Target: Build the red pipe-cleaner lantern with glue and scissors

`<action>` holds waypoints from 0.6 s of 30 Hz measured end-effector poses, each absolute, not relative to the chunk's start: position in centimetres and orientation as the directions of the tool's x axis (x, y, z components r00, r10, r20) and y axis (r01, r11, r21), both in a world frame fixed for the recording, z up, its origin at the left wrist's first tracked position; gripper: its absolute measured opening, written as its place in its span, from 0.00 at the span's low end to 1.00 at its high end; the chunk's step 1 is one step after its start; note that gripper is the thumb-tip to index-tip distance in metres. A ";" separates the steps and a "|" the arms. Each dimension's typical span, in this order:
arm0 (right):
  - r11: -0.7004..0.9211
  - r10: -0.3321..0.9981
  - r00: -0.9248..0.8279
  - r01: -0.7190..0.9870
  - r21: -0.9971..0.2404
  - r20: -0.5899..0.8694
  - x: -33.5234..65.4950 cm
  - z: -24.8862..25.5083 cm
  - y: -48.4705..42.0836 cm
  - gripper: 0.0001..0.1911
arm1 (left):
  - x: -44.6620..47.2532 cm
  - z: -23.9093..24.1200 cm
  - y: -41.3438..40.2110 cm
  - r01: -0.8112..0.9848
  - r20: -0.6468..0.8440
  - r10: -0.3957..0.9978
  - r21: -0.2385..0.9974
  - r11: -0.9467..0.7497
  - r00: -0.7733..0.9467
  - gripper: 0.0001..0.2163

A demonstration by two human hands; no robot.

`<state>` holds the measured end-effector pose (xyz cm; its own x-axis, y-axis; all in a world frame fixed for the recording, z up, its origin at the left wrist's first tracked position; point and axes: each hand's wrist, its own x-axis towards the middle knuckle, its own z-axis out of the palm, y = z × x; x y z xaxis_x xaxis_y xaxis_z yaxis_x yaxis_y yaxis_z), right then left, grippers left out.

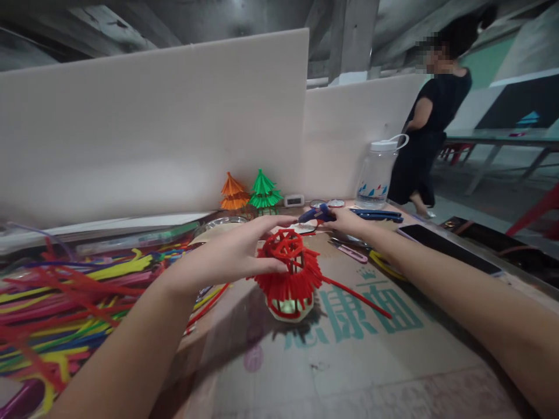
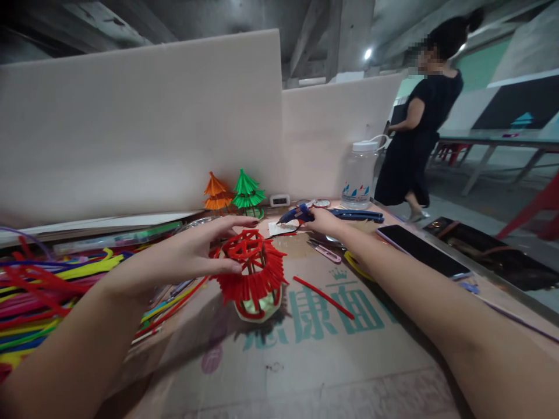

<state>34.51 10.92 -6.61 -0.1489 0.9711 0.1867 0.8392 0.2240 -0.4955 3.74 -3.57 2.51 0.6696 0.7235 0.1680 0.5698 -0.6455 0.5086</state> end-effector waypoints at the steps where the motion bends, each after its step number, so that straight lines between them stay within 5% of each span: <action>1: 0.220 0.971 -0.137 0.833 -0.507 0.196 34.5 -6.6 10.8 0.19 | 4.0 2.4 -3.6 0.576 0.184 0.726 0.495 -0.650 0.662 0.31; 6: 0.217 0.956 -0.044 0.772 -0.597 0.291 35.3 -6.0 10.0 0.16 | 5.1 1.8 -3.7 0.644 0.331 0.734 0.351 -0.679 0.593 0.27; 11: 0.272 0.942 -0.025 0.643 -0.716 0.335 36.1 -3.6 6.9 0.12 | 4.6 2.4 -4.6 0.685 0.279 0.751 0.306 -0.661 0.599 0.25; 14: 0.402 0.912 -0.067 0.344 -0.849 0.405 35.8 -1.9 3.7 0.12 | 3.8 3.2 -4.8 0.717 0.276 0.780 0.307 -0.626 0.562 0.21; 18: 0.460 0.888 -0.135 0.200 -0.865 0.440 35.2 -0.3 0.0 0.09 | 3.1 3.3 -3.5 0.624 0.371 0.664 0.241 -0.744 0.649 0.15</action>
<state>35.19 0.04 -0.28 -0.1348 0.8876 0.4404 0.2002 0.4597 -0.8652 3.12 -3.49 3.35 0.6491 0.6643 0.3707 0.6236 -0.7437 0.2408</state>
